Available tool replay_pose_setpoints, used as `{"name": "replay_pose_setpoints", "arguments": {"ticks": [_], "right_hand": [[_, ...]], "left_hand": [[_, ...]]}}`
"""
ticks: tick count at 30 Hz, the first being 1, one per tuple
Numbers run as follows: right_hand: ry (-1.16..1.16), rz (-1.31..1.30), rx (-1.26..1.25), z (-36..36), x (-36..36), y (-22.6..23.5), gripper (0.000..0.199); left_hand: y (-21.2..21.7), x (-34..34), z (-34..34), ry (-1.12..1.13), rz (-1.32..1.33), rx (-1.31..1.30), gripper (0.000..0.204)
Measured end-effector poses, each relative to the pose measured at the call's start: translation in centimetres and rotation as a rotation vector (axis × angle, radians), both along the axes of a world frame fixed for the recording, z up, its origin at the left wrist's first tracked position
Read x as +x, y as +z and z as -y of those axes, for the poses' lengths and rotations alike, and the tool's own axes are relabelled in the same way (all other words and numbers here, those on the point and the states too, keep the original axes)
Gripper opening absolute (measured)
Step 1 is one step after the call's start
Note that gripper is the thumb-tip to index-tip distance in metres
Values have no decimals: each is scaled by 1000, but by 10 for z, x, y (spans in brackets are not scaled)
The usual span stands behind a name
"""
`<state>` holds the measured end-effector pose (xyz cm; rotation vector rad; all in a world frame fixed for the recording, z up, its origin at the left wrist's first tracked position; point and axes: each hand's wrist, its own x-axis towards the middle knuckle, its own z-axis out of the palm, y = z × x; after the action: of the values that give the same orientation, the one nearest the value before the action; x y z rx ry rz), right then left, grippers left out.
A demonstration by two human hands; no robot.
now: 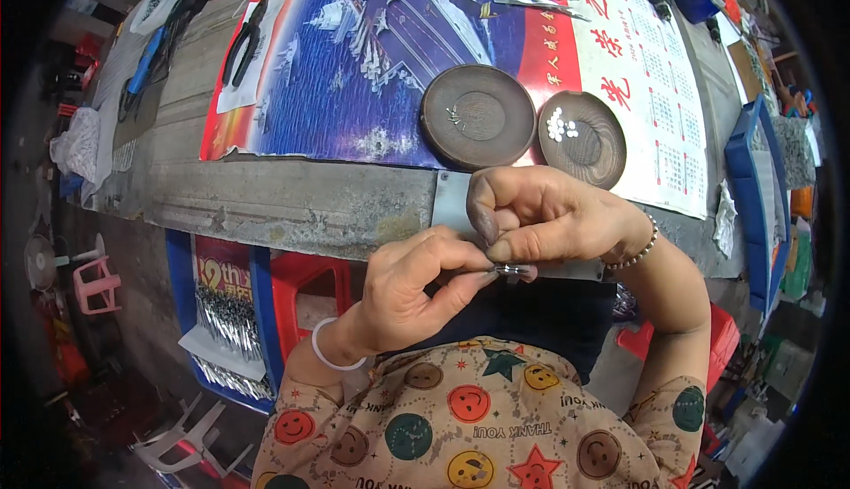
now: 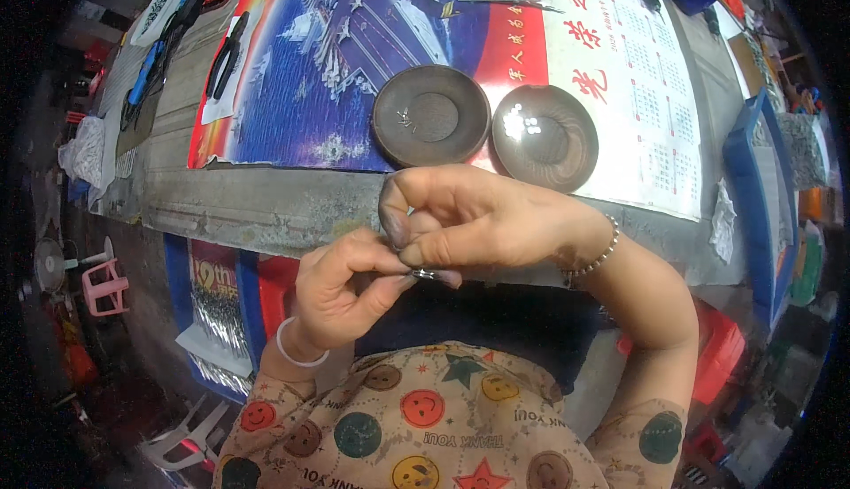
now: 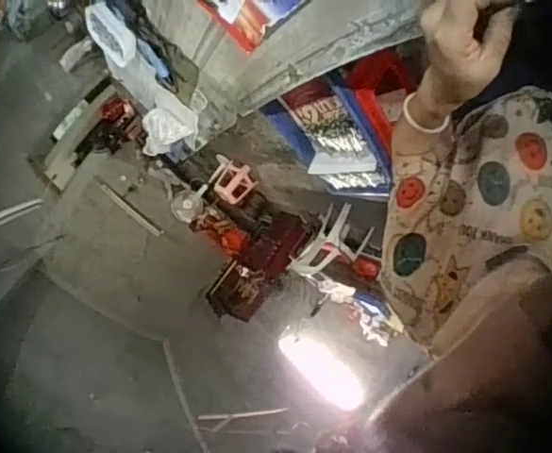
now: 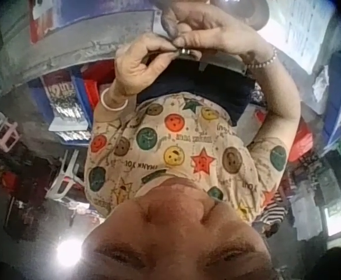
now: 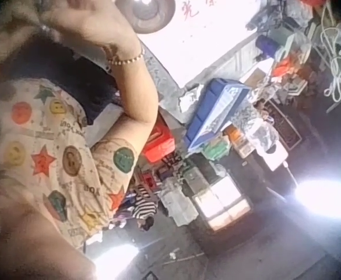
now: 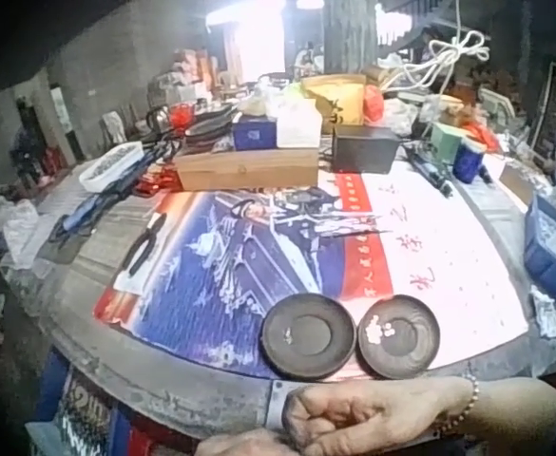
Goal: Assembling small plastic beads onto metal clips at a workbench.
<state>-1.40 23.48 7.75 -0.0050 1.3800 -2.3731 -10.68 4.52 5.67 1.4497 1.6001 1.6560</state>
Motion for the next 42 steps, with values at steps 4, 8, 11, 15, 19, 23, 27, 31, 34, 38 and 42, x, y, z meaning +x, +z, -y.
{"name": "replay_pose_setpoints", "arguments": {"ticks": [4,8,11,15,19,23,27,31,34,38,42], "right_hand": [[98,14,32,-3,1,6,12],[257,-449,440,-8,1,13,14],[307,-442,1080,8,10,44,17],[-12,-746,1570,39,34,33,22],[-289,-265,1249,-2,36,34,30],[-569,-175,1601,-62,46,-7,11],[-509,-213,1798,-71,39,-22,12],[-386,-305,1925,-78,34,-24,13],[-308,-328,1922,-89,30,-25,14],[-296,-443,1832,-92,31,-13,14],[-580,-323,1510,-28,57,18,22]], "left_hand": [[-1,1,-3,-33,6,36,19],[-4,6,-1,-103,-88,23,20],[-12,5,5,-40,-193,-49,23],[-13,7,-8,-10,-219,15,30],[-16,9,-3,54,-335,-27,42],[-12,14,-6,-6,-70,-79,28],[-14,27,3,-4,170,-149,17],[-15,30,3,-53,256,-210,19],[-17,34,1,-76,273,-218,22],[-18,38,3,-104,394,-233,22],[-25,48,5,-95,573,-119,23]]}}
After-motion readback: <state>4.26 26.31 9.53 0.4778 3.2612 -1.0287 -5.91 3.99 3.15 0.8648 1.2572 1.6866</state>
